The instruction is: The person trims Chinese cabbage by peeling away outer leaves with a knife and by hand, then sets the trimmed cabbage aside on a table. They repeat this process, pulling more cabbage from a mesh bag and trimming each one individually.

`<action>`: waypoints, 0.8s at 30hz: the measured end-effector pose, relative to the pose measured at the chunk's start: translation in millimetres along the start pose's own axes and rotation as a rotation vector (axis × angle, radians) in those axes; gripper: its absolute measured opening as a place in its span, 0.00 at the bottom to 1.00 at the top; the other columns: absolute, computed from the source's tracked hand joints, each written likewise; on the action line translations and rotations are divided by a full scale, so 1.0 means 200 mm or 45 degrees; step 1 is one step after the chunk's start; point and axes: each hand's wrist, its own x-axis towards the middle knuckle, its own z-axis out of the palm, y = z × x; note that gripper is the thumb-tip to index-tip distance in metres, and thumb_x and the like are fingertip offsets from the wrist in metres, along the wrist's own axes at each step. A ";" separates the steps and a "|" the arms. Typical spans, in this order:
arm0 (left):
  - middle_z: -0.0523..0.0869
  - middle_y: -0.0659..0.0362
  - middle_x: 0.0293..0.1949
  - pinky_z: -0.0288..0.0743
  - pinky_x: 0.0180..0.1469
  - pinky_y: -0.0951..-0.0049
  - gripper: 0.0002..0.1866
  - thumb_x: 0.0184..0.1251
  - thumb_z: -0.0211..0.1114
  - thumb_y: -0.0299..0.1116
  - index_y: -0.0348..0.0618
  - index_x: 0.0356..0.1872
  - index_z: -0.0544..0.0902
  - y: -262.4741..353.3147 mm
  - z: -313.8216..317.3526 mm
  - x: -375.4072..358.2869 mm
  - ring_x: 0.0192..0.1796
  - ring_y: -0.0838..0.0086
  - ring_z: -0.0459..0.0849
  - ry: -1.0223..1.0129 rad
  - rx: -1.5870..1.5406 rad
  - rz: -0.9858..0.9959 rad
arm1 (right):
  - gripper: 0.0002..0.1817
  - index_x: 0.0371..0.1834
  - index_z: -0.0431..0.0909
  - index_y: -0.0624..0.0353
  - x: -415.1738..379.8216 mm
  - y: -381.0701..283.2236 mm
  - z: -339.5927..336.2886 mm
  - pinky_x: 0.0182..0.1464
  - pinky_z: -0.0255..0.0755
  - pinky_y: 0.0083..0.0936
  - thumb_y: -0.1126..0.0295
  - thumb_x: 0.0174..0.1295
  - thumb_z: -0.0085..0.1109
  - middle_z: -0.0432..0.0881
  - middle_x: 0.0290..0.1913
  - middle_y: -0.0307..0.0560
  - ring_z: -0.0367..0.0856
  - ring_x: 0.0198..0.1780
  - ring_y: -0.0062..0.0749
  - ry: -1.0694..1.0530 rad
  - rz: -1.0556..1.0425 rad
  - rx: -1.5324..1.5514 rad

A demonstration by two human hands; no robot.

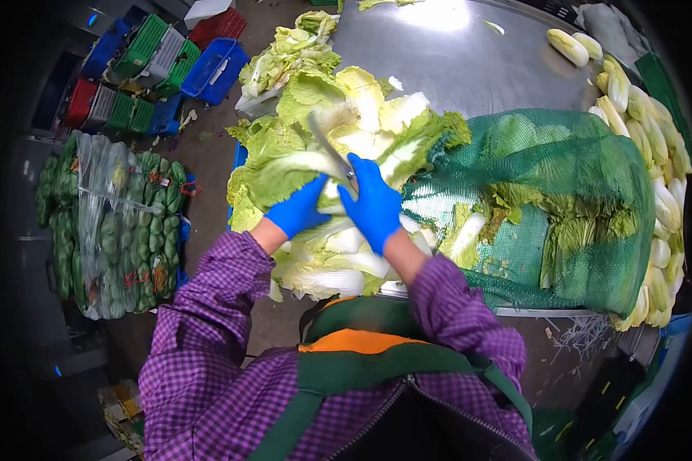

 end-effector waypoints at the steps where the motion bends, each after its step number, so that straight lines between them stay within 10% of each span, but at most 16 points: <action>1: 0.70 0.41 0.64 0.62 0.68 0.58 0.48 0.51 0.72 0.51 0.41 0.70 0.60 0.06 0.04 -0.03 0.67 0.51 0.69 -0.014 -0.101 -0.118 | 0.21 0.52 0.75 0.53 0.07 0.11 0.10 0.44 0.77 0.39 0.63 0.55 0.65 0.82 0.43 0.52 0.82 0.42 0.51 -0.101 0.128 -0.063; 3: 0.72 0.42 0.62 0.60 0.67 0.56 0.47 0.48 0.74 0.51 0.42 0.68 0.65 0.05 0.14 -0.06 0.65 0.50 0.68 0.424 0.254 0.201 | 0.15 0.44 0.79 0.53 0.18 0.34 0.22 0.40 0.76 0.40 0.64 0.53 0.65 0.83 0.37 0.55 0.83 0.40 0.50 -0.067 0.319 -0.249; 6: 0.73 0.46 0.56 0.62 0.62 0.53 0.49 0.38 0.77 0.51 0.44 0.65 0.68 0.21 0.14 -0.16 0.60 0.51 0.69 0.673 0.302 0.167 | 0.14 0.26 0.78 0.61 0.23 0.58 0.20 0.24 0.71 0.30 0.62 0.52 0.70 0.78 0.21 0.46 0.77 0.22 0.31 -0.339 0.810 0.614; 11: 0.69 0.47 0.61 0.61 0.63 0.54 0.55 0.34 0.78 0.56 0.44 0.67 0.65 0.16 0.16 -0.26 0.62 0.50 0.67 0.620 0.136 -0.062 | 0.20 0.44 0.75 0.64 -0.02 0.39 -0.24 0.17 0.60 0.19 0.59 0.60 0.64 0.74 0.21 0.39 0.65 0.16 0.17 -0.232 0.855 0.672; 16: 0.72 0.48 0.60 0.63 0.62 0.55 0.58 0.33 0.78 0.58 0.42 0.68 0.62 0.17 0.10 -0.16 0.60 0.54 0.71 0.478 0.201 -0.008 | 0.16 0.55 0.73 0.59 -0.38 0.18 -0.39 0.30 0.73 0.26 0.64 0.67 0.56 0.81 0.31 0.47 0.77 0.26 0.25 -0.172 0.589 0.431; 19: 0.72 0.48 0.60 0.64 0.60 0.56 0.57 0.33 0.78 0.57 0.42 0.68 0.62 0.16 0.09 -0.14 0.59 0.54 0.72 0.466 0.225 0.028 | 0.14 0.49 0.74 0.57 -0.40 0.20 -0.20 0.35 0.75 0.40 0.62 0.66 0.55 0.83 0.33 0.56 0.83 0.33 0.49 -0.243 0.066 0.168; 24: 0.73 0.48 0.59 0.65 0.61 0.56 0.56 0.33 0.78 0.56 0.43 0.67 0.63 0.17 0.08 -0.14 0.59 0.53 0.73 0.454 0.215 0.017 | 0.14 0.47 0.71 0.57 -0.37 0.31 -0.03 0.36 0.74 0.48 0.59 0.67 0.52 0.82 0.35 0.60 0.82 0.35 0.58 -0.511 0.287 -0.062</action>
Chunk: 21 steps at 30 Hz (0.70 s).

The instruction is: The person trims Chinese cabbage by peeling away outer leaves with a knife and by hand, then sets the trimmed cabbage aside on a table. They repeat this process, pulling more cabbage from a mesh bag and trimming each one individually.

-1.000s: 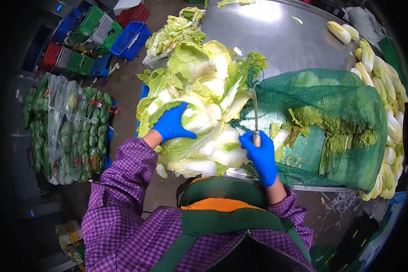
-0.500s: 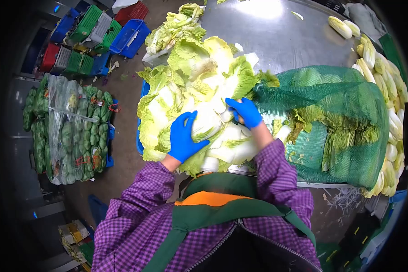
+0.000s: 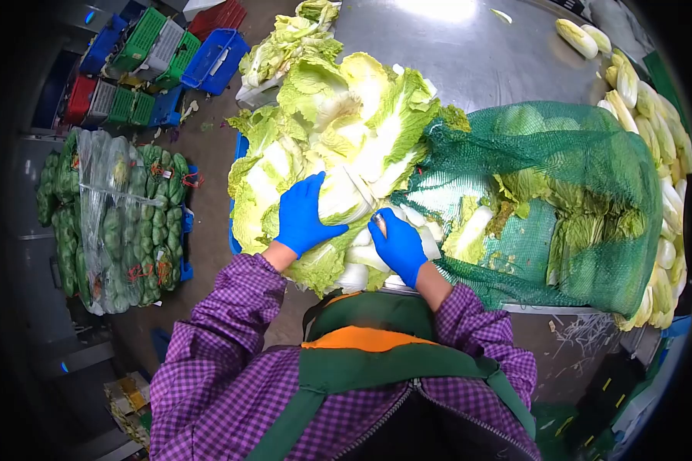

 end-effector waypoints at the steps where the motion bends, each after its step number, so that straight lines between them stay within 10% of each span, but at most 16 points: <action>1: 0.74 0.47 0.59 0.65 0.61 0.56 0.55 0.33 0.79 0.56 0.42 0.67 0.65 0.00 0.00 0.00 0.59 0.52 0.74 0.005 -0.001 -0.009 | 0.15 0.47 0.70 0.57 0.01 0.01 0.01 0.36 0.74 0.49 0.58 0.67 0.51 0.82 0.35 0.61 0.82 0.35 0.57 -0.032 0.040 -0.089; 21: 0.74 0.49 0.59 0.65 0.59 0.56 0.54 0.33 0.78 0.55 0.43 0.66 0.65 -0.05 0.06 0.05 0.58 0.54 0.74 0.020 -0.059 -0.005 | 0.13 0.42 0.70 0.63 0.28 0.16 0.13 0.36 0.73 0.51 0.62 0.66 0.49 0.81 0.31 0.65 0.80 0.33 0.61 -0.180 0.143 -0.159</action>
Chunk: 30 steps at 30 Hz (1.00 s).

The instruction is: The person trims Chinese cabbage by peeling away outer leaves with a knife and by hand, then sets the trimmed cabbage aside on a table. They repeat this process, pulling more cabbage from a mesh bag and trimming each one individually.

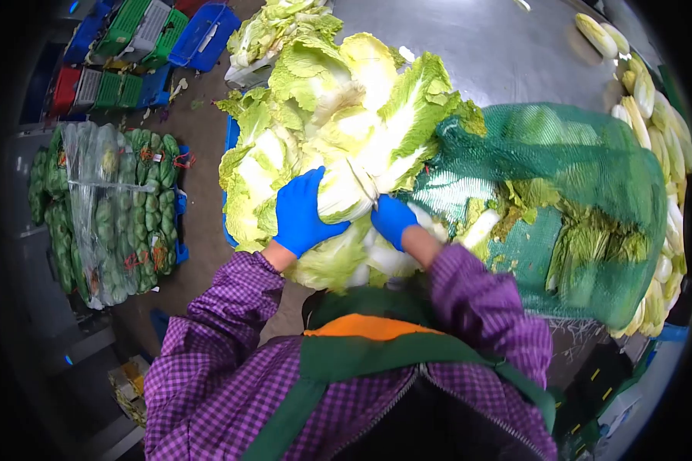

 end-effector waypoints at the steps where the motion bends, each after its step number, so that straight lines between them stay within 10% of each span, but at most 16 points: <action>1: 0.74 0.49 0.59 0.65 0.59 0.56 0.54 0.33 0.78 0.55 0.43 0.66 0.66 -0.02 0.01 -0.01 0.58 0.54 0.74 0.025 -0.007 0.016 | 0.13 0.40 0.71 0.63 0.05 0.06 0.07 0.38 0.73 0.51 0.62 0.65 0.49 0.82 0.32 0.65 0.80 0.34 0.61 -0.081 -0.042 -0.176; 4: 0.77 0.47 0.57 0.67 0.61 0.58 0.54 0.33 0.79 0.55 0.39 0.65 0.67 -0.07 -0.02 -0.07 0.58 0.54 0.76 0.050 -0.150 -0.077 | 0.14 0.33 0.73 0.64 0.06 0.02 0.04 0.33 0.77 0.45 0.62 0.65 0.48 0.82 0.29 0.60 0.82 0.29 0.53 0.072 -0.225 -0.419; 6: 0.77 0.47 0.57 0.68 0.62 0.59 0.54 0.34 0.81 0.52 0.38 0.65 0.66 -0.21 -0.02 -0.14 0.59 0.56 0.76 0.114 -0.343 -0.121 | 0.13 0.36 0.76 0.63 0.03 -0.13 -0.15 0.26 0.77 0.35 0.64 0.64 0.49 0.81 0.26 0.53 0.81 0.23 0.39 -0.427 0.345 0.422; 8: 0.77 0.48 0.58 0.68 0.63 0.61 0.54 0.35 0.82 0.49 0.37 0.66 0.66 -0.30 -0.06 -0.20 0.60 0.59 0.76 0.183 -0.536 -0.176 | 0.18 0.38 0.76 0.61 -0.07 -0.14 -0.18 0.15 0.67 0.21 0.55 0.64 0.54 0.80 0.24 0.47 0.74 0.16 0.23 -0.437 0.254 0.885; 13: 0.74 0.49 0.62 0.67 0.65 0.64 0.53 0.37 0.83 0.42 0.35 0.67 0.64 -0.21 -0.16 -0.23 0.63 0.63 0.73 0.378 -0.907 -0.318 | 0.29 0.49 0.72 0.64 -0.13 -0.55 -0.27 0.14 0.61 0.18 0.45 0.64 0.56 0.80 0.26 0.44 0.72 0.15 0.20 -0.233 0.226 1.402; 19: 0.66 0.51 0.68 0.53 0.72 0.63 0.40 0.60 0.68 0.42 0.37 0.70 0.60 -0.05 -0.20 -0.09 0.70 0.62 0.63 0.326 -1.500 -0.067 | 0.36 0.61 0.69 0.62 -0.14 -0.63 -0.29 0.21 0.66 0.17 0.57 0.52 0.73 0.74 0.25 0.38 0.70 0.20 0.16 0.017 -0.040 0.869; 26: 0.64 0.52 0.69 0.53 0.72 0.64 0.42 0.58 0.70 0.39 0.40 0.71 0.59 -0.23 -0.17 -0.12 0.70 0.63 0.63 0.066 -1.520 -0.197 | 0.27 0.61 0.73 0.53 -0.07 -0.31 -0.29 0.16 0.60 0.14 0.68 0.57 0.68 0.71 0.20 0.30 0.63 0.15 0.12 -0.057 0.025 0.923; 28: 0.62 0.52 0.70 0.52 0.73 0.63 0.46 0.55 0.72 0.40 0.40 0.72 0.56 -0.27 -0.13 -0.11 0.71 0.62 0.61 0.059 -1.398 -0.039 | 0.29 0.60 0.74 0.56 -0.06 -0.44 -0.40 0.24 0.70 0.20 0.63 0.54 0.71 0.79 0.25 0.37 0.74 0.20 0.20 -0.041 -0.024 0.614; 30: 0.60 0.52 0.72 0.52 0.73 0.63 0.49 0.53 0.74 0.41 0.41 0.73 0.55 -0.25 -0.09 -0.11 0.72 0.62 0.59 0.029 -1.324 -0.036 | 0.31 0.58 0.76 0.58 0.02 -0.53 -0.34 0.40 0.76 0.27 0.57 0.50 0.73 0.85 0.35 0.46 0.83 0.34 0.30 0.255 -0.720 0.229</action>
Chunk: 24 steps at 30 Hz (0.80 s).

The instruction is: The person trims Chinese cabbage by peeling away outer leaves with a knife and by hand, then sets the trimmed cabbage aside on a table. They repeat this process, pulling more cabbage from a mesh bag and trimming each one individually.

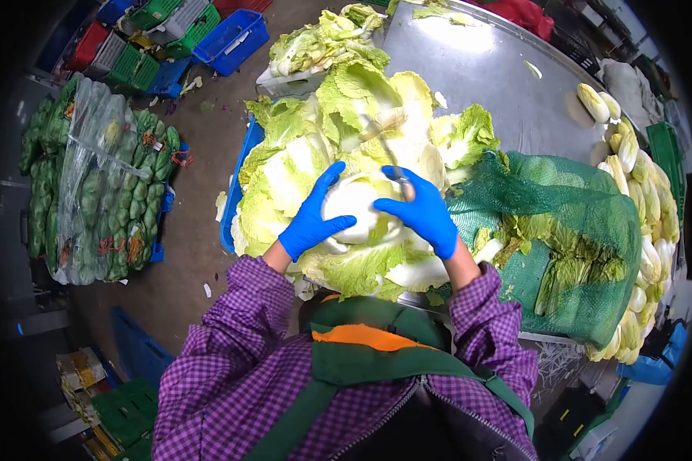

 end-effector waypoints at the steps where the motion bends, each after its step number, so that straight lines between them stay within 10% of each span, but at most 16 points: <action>1: 0.60 0.51 0.71 0.52 0.73 0.63 0.50 0.52 0.75 0.40 0.41 0.73 0.54 0.00 0.03 0.00 0.72 0.62 0.59 0.020 -0.018 -0.002 | 0.31 0.54 0.79 0.58 0.05 -0.05 0.03 0.52 0.74 0.31 0.54 0.48 0.74 0.85 0.45 0.50 0.83 0.46 0.37 -0.192 0.203 0.058; 12: 0.66 0.50 0.67 0.59 0.70 0.66 0.48 0.55 0.74 0.37 0.39 0.73 0.54 0.05 0.01 0.06 0.68 0.64 0.65 0.130 -0.197 -0.072 | 0.27 0.36 0.84 0.60 0.41 -0.02 0.10 0.38 0.75 0.31 0.44 0.49 0.70 0.84 0.30 0.51 0.83 0.31 0.37 -0.407 0.616 -0.003; 17: 0.81 0.56 0.52 0.71 0.59 0.73 0.22 0.66 0.64 0.35 0.37 0.59 0.75 0.09 0.02 0.12 0.54 0.73 0.78 0.426 -0.512 -0.128 | 0.32 0.46 0.81 0.62 0.24 -0.09 0.12 0.44 0.75 0.31 0.43 0.49 0.70 0.85 0.38 0.53 0.84 0.39 0.39 -0.228 0.526 0.088; 24: 0.84 0.55 0.48 0.72 0.56 0.71 0.20 0.63 0.67 0.35 0.34 0.52 0.79 -0.33 -0.32 0.14 0.49 0.70 0.81 0.856 -0.106 -0.274 | 0.39 0.58 0.74 0.66 0.09 -0.03 0.13 0.47 0.75 0.28 0.48 0.48 0.73 0.85 0.42 0.50 0.82 0.41 0.32 -0.155 0.459 0.262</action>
